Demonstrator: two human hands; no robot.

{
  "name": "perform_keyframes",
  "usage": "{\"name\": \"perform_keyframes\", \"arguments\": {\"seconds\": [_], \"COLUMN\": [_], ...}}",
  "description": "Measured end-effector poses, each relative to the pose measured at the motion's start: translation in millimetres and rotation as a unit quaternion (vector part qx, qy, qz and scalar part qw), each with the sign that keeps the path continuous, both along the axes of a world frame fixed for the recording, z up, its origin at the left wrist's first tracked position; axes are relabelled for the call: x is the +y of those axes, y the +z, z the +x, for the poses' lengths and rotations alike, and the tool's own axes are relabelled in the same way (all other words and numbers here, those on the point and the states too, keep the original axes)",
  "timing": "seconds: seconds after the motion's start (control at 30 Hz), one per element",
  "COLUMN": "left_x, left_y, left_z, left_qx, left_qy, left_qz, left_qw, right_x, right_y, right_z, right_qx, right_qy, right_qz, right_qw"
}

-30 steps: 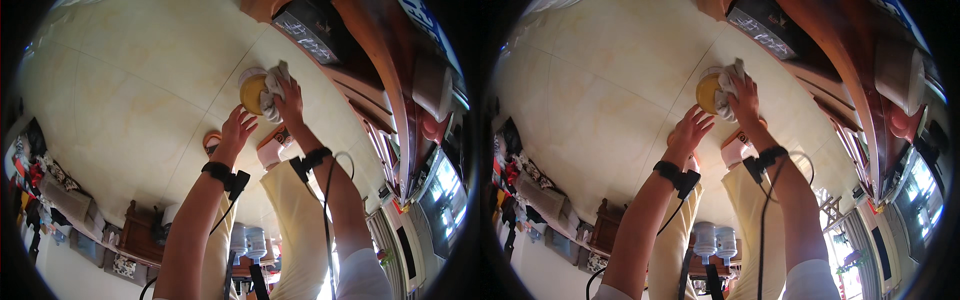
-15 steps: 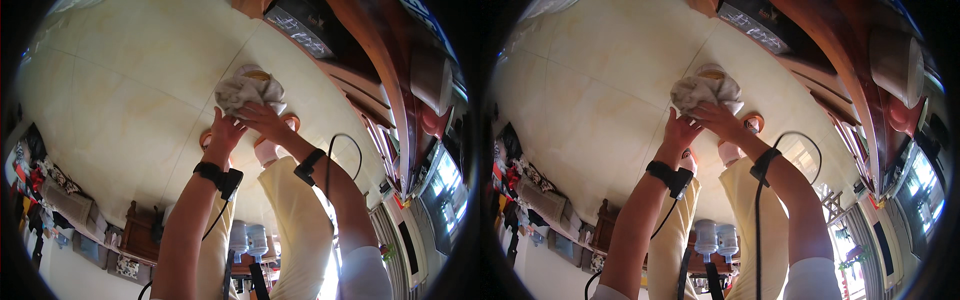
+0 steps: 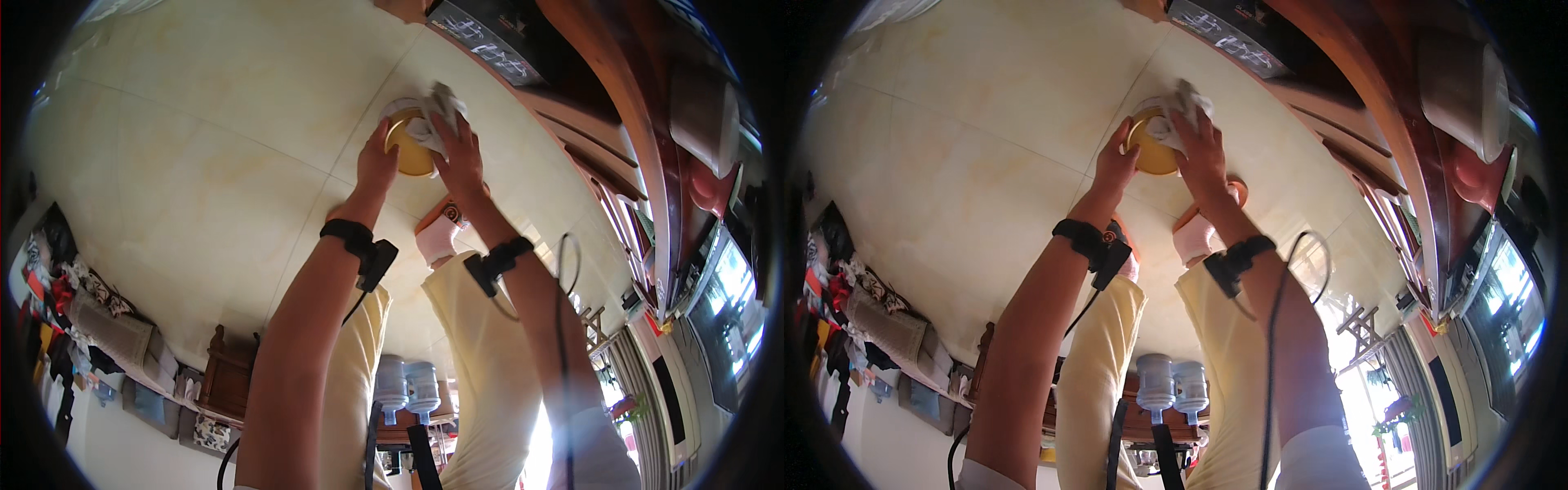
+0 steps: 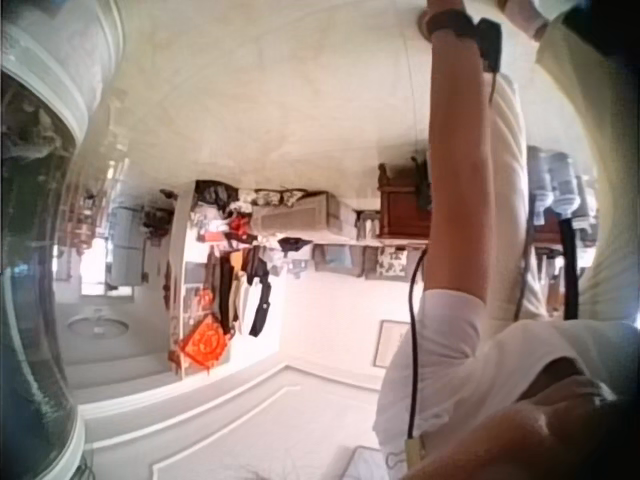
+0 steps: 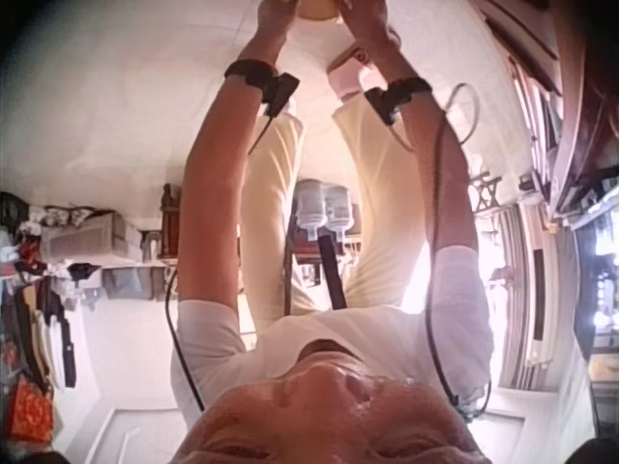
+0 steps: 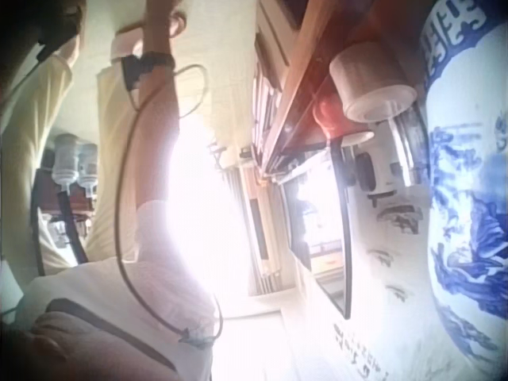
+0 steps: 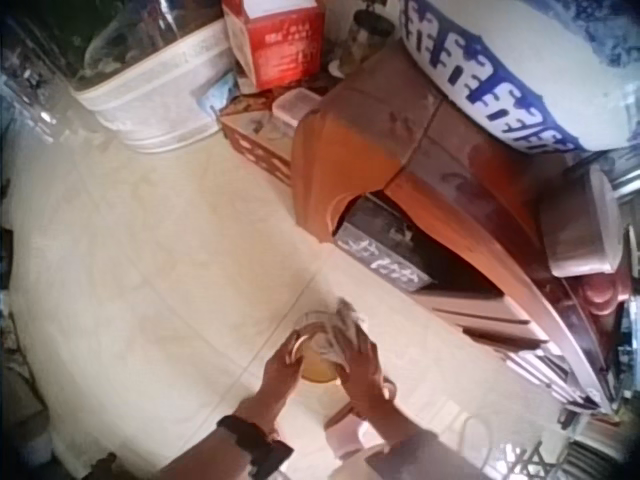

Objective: The recorder uses a white cloth to wipe down a television screen, the wooden TV stand beneath it, and various decorative objects including a large porcelain vase and several storage containers.

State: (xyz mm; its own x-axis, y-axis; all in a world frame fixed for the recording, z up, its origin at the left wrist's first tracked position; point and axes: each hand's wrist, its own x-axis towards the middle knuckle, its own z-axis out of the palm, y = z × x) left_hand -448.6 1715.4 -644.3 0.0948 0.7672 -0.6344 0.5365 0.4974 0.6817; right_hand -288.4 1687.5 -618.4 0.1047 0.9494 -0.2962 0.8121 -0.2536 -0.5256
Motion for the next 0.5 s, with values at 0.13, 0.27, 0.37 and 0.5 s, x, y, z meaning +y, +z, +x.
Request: {"name": "perform_keyframes", "arguments": {"seconds": [0.13, 0.27, 0.37, 0.5], "left_x": [4, 14, 18, 35], "left_y": [6, 13, -6, 38], "left_z": [-2, -1, -64, -76], "left_qx": [-0.110, -0.190, -0.215, -0.182], "left_qy": [0.077, 0.136, 0.098, 0.119], "left_qz": [-0.144, -0.277, -0.175, 0.041], "left_qw": [0.980, 0.932, 0.956, 0.975], "right_x": [-45, -61, -38, -18], "right_y": [-6, -2, 45, 68], "right_z": [-42, -95, -162, -114], "right_qx": [0.047, 0.143, 0.322, 0.312], "right_qy": [-0.269, -0.421, -0.396, -0.257], "right_qz": [-0.042, -0.054, -0.096, 0.035], "right_qw": [0.961, 0.894, 0.855, 0.914]}}
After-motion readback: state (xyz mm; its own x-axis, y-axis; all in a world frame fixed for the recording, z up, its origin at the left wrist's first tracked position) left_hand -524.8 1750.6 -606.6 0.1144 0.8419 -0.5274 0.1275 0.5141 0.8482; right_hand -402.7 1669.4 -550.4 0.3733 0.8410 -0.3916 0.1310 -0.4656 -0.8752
